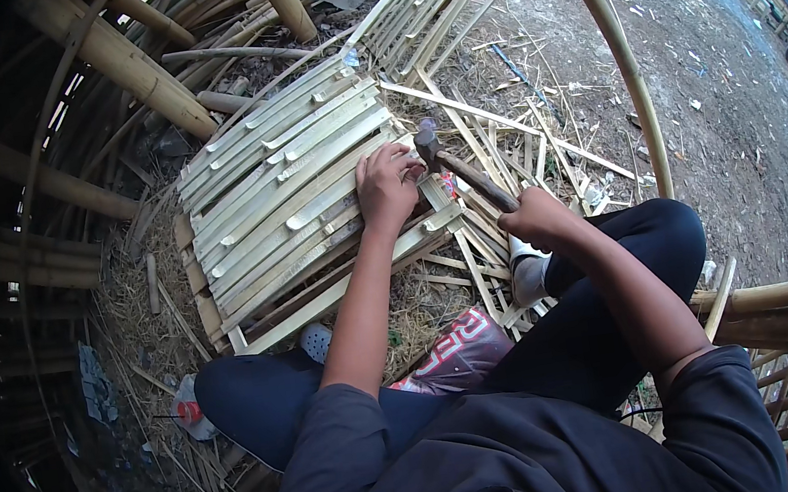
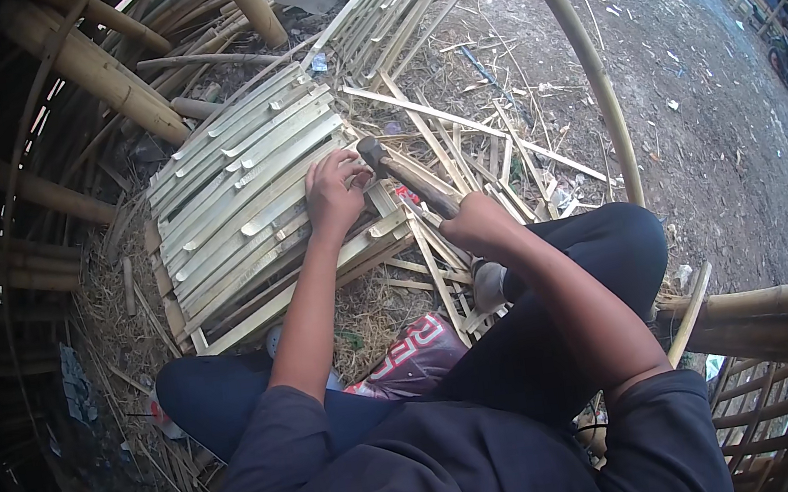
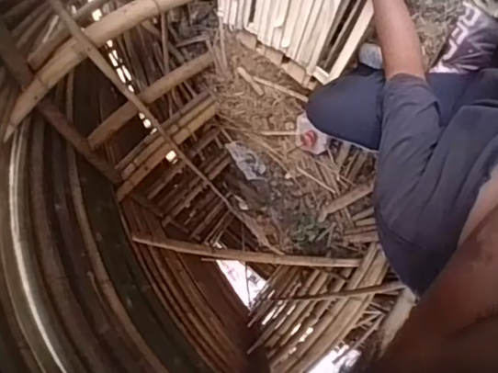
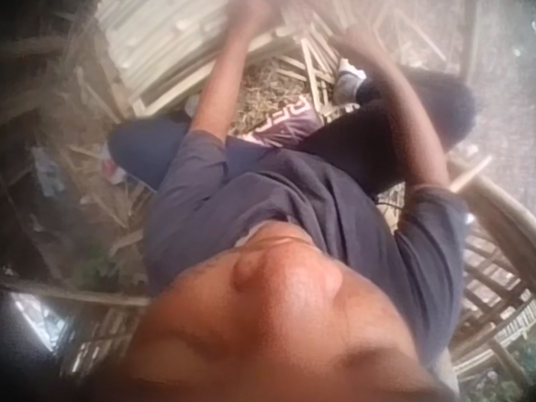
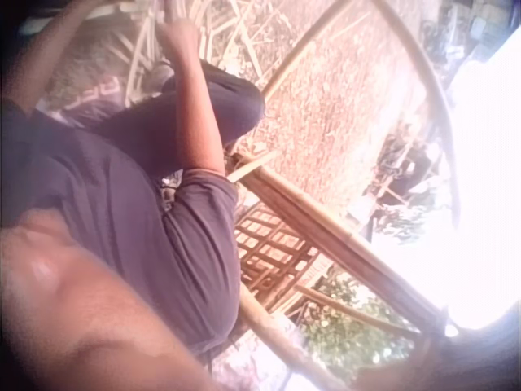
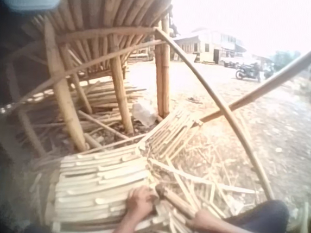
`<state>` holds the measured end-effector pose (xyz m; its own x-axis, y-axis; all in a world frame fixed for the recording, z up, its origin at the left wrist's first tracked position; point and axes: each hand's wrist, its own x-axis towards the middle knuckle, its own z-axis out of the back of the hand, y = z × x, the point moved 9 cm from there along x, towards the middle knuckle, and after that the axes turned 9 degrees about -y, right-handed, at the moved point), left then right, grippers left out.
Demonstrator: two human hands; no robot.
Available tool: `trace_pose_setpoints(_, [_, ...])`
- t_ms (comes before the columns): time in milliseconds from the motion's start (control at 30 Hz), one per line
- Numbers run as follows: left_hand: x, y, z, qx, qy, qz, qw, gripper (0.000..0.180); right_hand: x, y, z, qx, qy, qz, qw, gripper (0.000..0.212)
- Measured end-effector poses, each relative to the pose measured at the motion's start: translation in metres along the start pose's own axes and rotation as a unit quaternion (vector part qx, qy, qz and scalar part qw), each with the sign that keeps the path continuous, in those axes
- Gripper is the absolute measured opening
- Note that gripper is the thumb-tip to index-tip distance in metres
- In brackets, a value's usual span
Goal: The person constructs a bamboo frame by hammering small slats onto a wooden structure, checking the alignment by hand, and handling a small plastic bag during the process.
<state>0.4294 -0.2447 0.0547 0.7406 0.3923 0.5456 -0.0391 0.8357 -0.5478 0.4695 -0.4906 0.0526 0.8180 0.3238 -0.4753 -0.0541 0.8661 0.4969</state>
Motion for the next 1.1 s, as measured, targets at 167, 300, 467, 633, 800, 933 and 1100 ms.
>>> trace_pose_setpoints(167, [0.0, 0.0, -0.003, 0.023, 0.012, 0.005, 1.0, 0.007, -0.004, 0.004, 0.002, 0.002, 0.004, 0.004, 1.0, 0.047])
trace_pose_setpoints(300, [0.0, 0.001, -0.006, 0.037, 0.017, 0.008, 0.999, 0.009, -0.008, 0.008, 0.005, 0.004, 0.004, 0.002, 1.0, 0.047])
trace_pose_setpoints(467, [0.0, -0.001, -0.008, 0.049, 0.016, 0.001, 0.999, 0.008, -0.008, 0.008, 0.006, -0.006, 0.004, 0.006, 1.0, 0.047])
trace_pose_setpoints(633, [0.0, 0.0, -0.007, 0.031, 0.006, 0.009, 0.999, 0.009, -0.007, 0.007, 0.004, -0.004, 0.005, 0.002, 1.0, 0.047])
trace_pose_setpoints(800, [0.0, 0.009, -0.01, -0.019, 0.063, 0.008, 0.998, 0.018, -0.003, 0.003, 0.001, 0.007, 0.004, 0.003, 1.0, 0.047])
trace_pose_setpoints(933, [0.005, 0.024, -0.001, -0.084, 0.093, 0.046, 0.991, 0.035, -0.006, 0.009, 0.005, 0.004, -0.002, 0.017, 1.0, 0.048])
trace_pose_setpoints(1100, [-0.001, 0.013, 0.019, 0.054, 0.214, 0.021, 0.975, 0.062, -0.008, 0.01, 0.01, -0.007, -0.002, 0.022, 1.0, 0.047])
